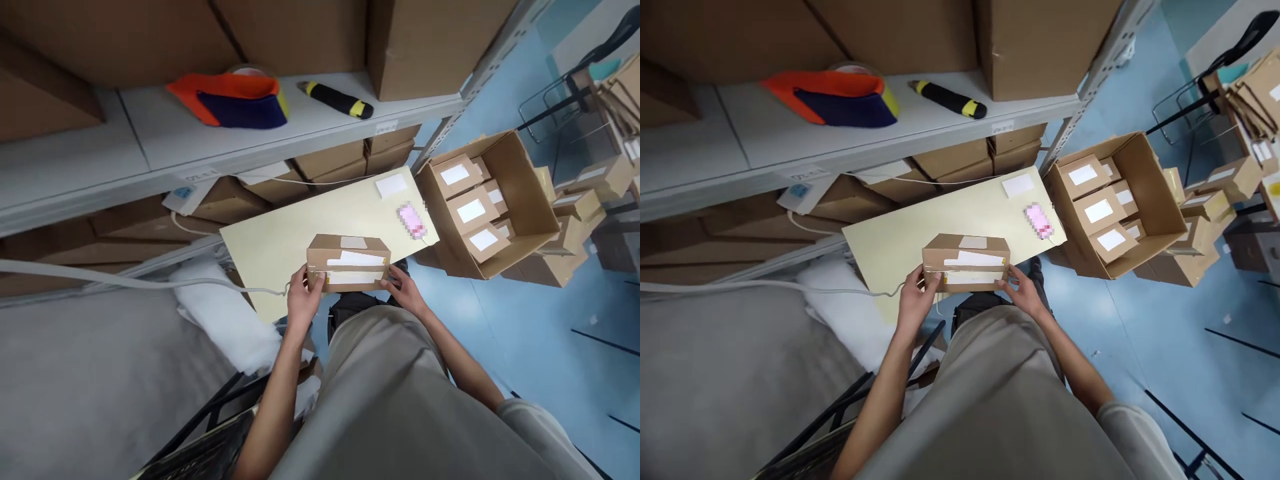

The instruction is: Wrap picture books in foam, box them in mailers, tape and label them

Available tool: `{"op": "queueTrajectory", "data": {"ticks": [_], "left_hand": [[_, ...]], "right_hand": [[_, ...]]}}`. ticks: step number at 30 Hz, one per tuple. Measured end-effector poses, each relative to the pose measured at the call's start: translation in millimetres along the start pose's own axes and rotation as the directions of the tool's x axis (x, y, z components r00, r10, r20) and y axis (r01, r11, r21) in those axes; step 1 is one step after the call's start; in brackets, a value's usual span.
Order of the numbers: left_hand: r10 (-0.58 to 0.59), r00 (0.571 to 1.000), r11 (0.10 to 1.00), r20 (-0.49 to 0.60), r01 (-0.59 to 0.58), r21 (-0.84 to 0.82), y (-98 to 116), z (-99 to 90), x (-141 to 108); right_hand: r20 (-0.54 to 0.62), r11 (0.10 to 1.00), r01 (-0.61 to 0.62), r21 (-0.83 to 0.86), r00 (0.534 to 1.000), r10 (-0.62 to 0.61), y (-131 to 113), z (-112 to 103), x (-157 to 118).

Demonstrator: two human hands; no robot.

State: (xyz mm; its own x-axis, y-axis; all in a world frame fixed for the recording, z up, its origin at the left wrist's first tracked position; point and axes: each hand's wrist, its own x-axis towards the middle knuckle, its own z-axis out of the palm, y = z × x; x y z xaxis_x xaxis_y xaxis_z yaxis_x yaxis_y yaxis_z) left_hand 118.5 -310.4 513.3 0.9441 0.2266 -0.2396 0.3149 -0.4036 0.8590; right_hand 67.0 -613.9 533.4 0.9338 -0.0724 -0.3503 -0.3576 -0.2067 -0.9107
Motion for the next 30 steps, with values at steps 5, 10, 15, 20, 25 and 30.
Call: {"op": "queueTrajectory", "data": {"ticks": [5, 10, 15, 20, 25, 30], "left_hand": [[0.034, 0.994, 0.998, -0.103, -0.039, -0.054, 76, 55.6, -24], [0.046, 0.99, 0.996, -0.132, -0.056, -0.07, 153, 152.2, -47], [0.187, 0.978, 0.982, 0.09, -0.185, -0.021, 224, 268.1, -63], [0.337, 0.899, 0.915, 0.279, -0.382, 0.127, 289, 368.4, -58], [0.493, 0.758, 0.789, 0.426, -0.597, 0.149, 361, 453.9, -29], [0.586, 0.659, 0.724, 0.471, -0.687, 0.06, 439, 536.3, 20]], "right_hand": [[-0.032, 0.994, 0.096, 0.06, 0.995, -0.094, -16, -83, 22], [-0.143, 0.974, 0.225, 0.01, 0.965, -0.221, -15, -207, 38], [-0.401, 0.978, 0.207, -0.034, 0.894, -0.203, 19, -329, 37], [-0.586, 0.984, 0.174, -0.045, 0.793, -0.167, 64, -407, 27], [-0.69, 0.982, 0.191, 0.008, 0.711, -0.133, 85, -452, 36], [-0.743, 0.965, 0.261, -0.007, 0.645, -0.18, 73, -494, 91]]}}
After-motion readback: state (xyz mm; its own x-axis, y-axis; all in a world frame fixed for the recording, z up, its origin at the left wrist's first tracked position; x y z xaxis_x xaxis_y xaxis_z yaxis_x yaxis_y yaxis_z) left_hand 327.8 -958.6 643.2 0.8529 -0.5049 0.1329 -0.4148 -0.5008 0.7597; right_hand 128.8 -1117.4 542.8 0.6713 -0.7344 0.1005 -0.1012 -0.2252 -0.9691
